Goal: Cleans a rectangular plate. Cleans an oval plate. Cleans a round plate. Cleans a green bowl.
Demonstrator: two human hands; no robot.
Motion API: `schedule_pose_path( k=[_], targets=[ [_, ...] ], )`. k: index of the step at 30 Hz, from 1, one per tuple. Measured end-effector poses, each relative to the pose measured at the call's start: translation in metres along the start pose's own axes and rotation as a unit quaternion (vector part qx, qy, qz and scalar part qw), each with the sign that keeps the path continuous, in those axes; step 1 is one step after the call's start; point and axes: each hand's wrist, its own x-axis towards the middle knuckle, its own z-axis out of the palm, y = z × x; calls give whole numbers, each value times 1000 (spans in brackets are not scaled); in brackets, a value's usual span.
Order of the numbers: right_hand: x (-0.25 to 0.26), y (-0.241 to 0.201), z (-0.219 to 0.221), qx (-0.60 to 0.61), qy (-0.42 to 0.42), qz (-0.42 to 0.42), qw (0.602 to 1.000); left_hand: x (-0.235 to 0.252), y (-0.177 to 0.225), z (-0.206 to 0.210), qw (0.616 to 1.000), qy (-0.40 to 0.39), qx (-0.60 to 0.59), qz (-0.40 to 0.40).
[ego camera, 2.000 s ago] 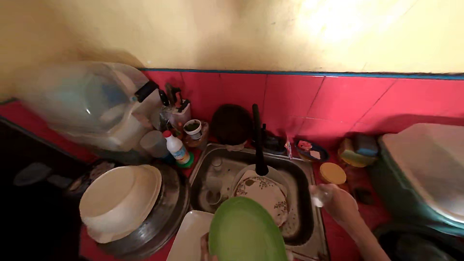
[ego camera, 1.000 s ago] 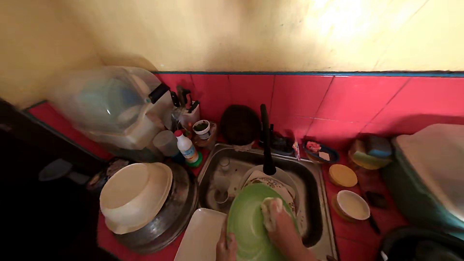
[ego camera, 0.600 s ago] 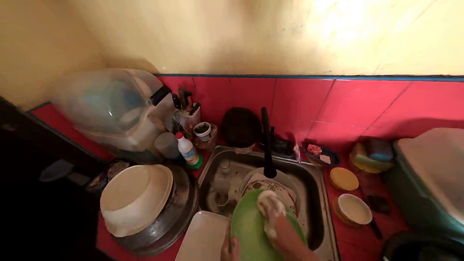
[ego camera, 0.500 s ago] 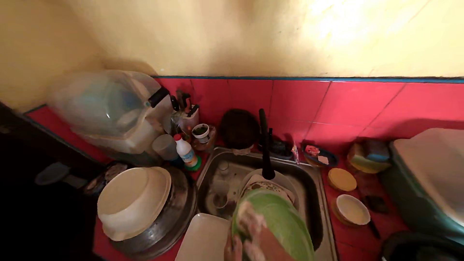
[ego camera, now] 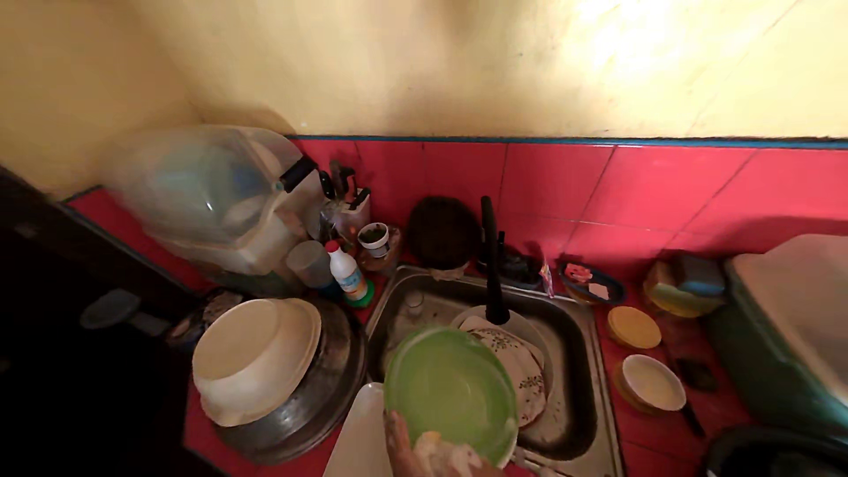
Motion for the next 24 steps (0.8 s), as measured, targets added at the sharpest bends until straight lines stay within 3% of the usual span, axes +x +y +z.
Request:
schedule_pose_path(
  k=[2,6,9,12,14,17,21,23,24],
  targets=[
    [-12,34,1,-58,67,-51,995,5,13,-9,1000,-9,-9,-7],
    [-21,89,-28,-131,91,-106,982,11,35,-21,994,-68,74,-51],
    [-6,51,-25,-124,144,-97,977,-15,32,4,994,-76,61,-54],
    [5,4,0,-60,161,-18,985,-35,21,24,993,-64,70,-66],
    [-2,11,10,-43,124,-17,991,-31,21,20,993,-52,76,-69],
    [-27,59,-4,-55,36,-23,998,-12,11,-7,997,-52,61,-12],
    [-12,100,-49,-115,-34,131,984,-18,21,-26,990,-111,81,-36],
    [18,80,-61,-109,-71,227,965,-25,6,-25,980,-175,91,-37],
    [27,66,-60,-77,-53,231,969,-31,6,-20,975,-198,90,-37]
  ],
)
